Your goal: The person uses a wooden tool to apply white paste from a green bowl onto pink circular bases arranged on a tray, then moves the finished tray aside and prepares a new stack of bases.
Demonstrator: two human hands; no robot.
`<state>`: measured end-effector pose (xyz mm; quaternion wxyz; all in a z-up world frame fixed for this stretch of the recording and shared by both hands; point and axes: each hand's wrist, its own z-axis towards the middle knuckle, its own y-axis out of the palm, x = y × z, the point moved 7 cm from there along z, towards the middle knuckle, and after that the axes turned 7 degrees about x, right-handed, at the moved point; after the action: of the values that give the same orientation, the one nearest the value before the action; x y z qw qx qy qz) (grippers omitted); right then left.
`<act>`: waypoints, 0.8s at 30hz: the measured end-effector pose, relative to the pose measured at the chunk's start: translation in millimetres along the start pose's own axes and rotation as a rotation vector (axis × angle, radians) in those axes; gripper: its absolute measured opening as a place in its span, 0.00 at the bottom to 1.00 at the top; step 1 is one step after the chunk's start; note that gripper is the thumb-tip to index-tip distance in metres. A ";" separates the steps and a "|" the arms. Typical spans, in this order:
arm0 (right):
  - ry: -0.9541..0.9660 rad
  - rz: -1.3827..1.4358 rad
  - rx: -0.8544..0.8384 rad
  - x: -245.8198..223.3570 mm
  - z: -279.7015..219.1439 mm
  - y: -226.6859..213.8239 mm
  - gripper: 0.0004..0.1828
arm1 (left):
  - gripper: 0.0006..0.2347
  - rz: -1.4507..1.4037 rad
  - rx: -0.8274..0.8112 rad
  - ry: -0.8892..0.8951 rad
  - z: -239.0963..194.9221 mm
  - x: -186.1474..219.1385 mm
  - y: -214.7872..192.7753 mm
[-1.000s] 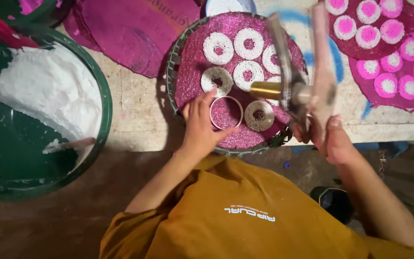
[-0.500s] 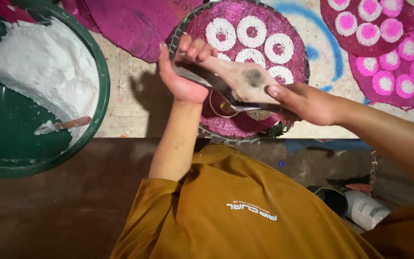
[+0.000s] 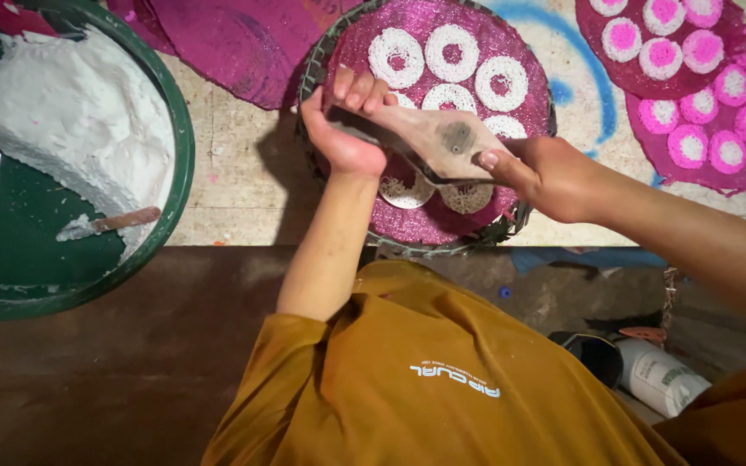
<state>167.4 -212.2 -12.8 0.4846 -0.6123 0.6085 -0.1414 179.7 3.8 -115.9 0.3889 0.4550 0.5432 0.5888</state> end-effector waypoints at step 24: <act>-0.023 0.522 0.190 115.4 -34.1 -4.1 0.45 | 0.36 1.882 -0.056 0.141 -91.3 5.8 -0.2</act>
<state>169.2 -329.2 -41.0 0.5670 -0.3882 0.7239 -0.0613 90.6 -16.7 -115.1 -0.2693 0.6604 -0.0393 0.6999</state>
